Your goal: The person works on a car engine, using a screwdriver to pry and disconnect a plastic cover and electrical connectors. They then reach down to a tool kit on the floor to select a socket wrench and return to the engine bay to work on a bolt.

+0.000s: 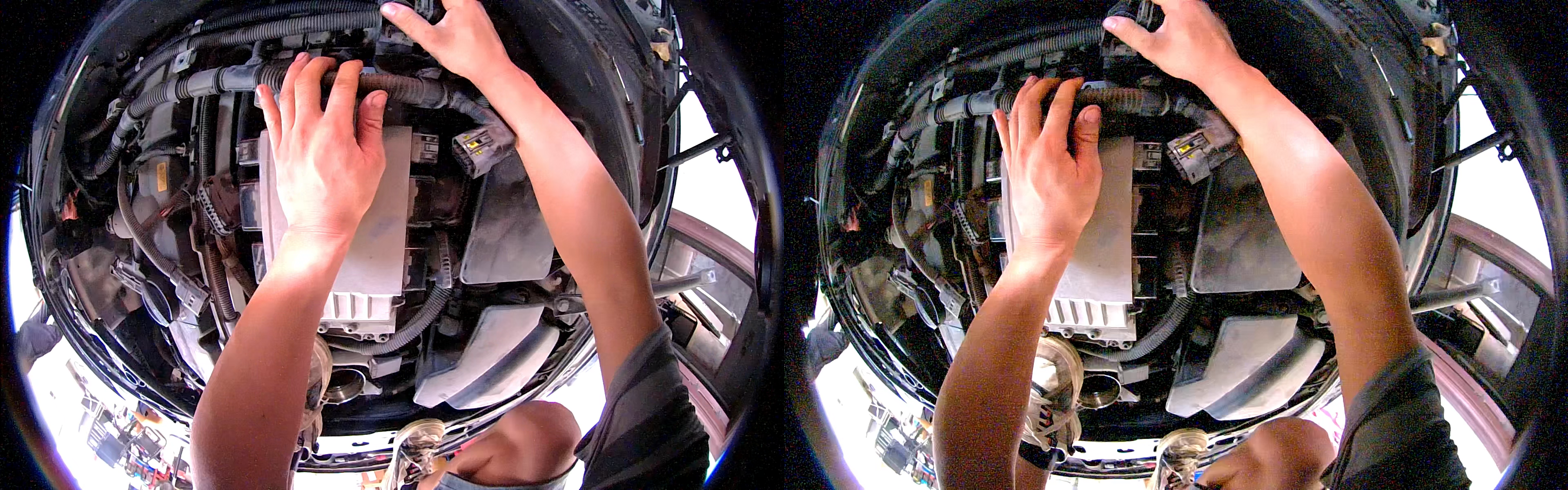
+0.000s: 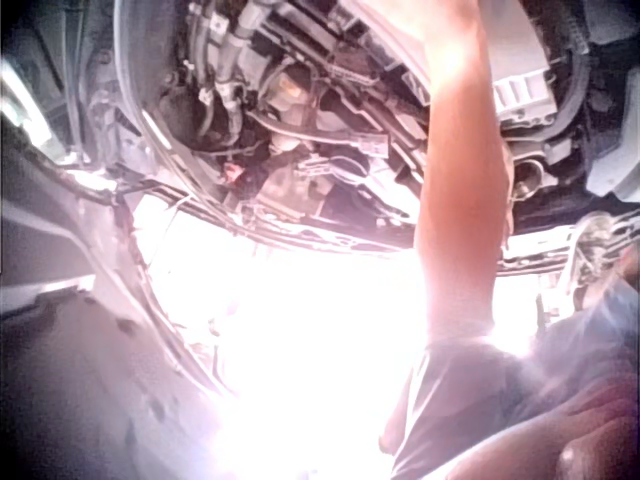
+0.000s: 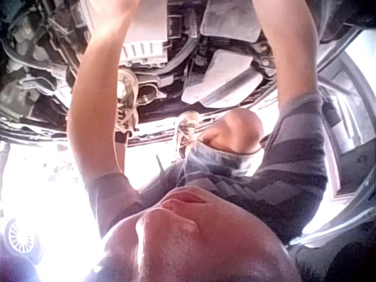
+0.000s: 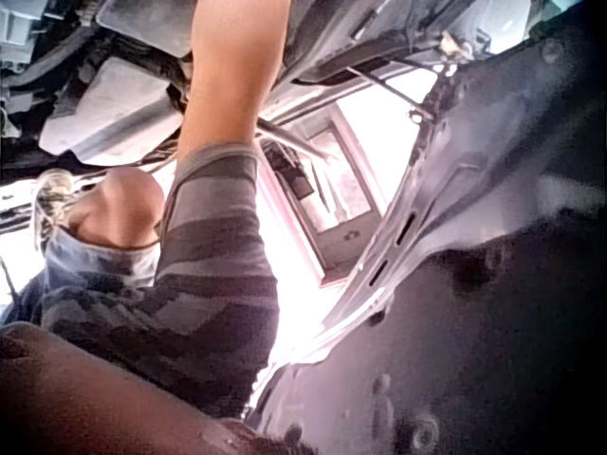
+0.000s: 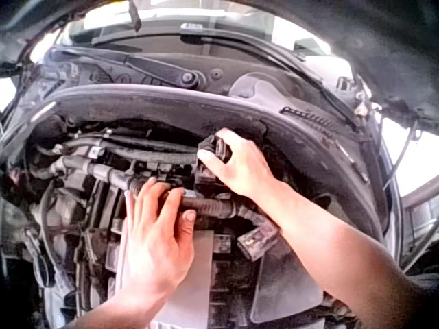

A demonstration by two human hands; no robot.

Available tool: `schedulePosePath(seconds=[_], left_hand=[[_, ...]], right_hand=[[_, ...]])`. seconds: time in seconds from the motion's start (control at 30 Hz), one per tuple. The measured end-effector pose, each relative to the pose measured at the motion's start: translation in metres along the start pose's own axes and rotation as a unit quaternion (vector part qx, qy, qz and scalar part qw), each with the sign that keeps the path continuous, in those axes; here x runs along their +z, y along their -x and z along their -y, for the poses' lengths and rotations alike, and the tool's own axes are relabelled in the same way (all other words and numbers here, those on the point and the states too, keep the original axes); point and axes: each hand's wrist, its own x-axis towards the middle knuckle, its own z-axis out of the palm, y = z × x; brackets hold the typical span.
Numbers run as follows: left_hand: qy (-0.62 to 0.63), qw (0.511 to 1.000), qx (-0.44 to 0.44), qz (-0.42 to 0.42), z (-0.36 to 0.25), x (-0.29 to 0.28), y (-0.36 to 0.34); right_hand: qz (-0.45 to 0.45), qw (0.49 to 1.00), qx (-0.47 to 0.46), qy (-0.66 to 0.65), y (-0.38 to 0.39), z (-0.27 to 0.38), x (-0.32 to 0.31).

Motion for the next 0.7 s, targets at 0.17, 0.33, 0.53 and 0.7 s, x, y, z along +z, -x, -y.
schedulePosePath(seconds=[0.17,0.33,0.53,0.7], left_hand=[[0.001,1.000,0.000,-0.001,-0.001,-0.001,0.000],[0.009,1.000,-0.004,0.000,0.000,-0.002,0.001],[0.012,1.000,-0.013,0.006,-0.002,0.000,0.001],[0.015,1.000,-0.014,-0.003,0.000,-0.001,0.002]], right_hand=[[-0.006,0.999,-0.048,-0.020,-0.005,-0.009,0.000],[0.065,0.988,0.086,-0.114,-0.005,-0.009,-0.002],[-0.029,0.996,0.069,-0.044,-0.016,-0.018,0.005],[-0.003,0.983,0.142,-0.115,-0.020,-0.003,0.007]])
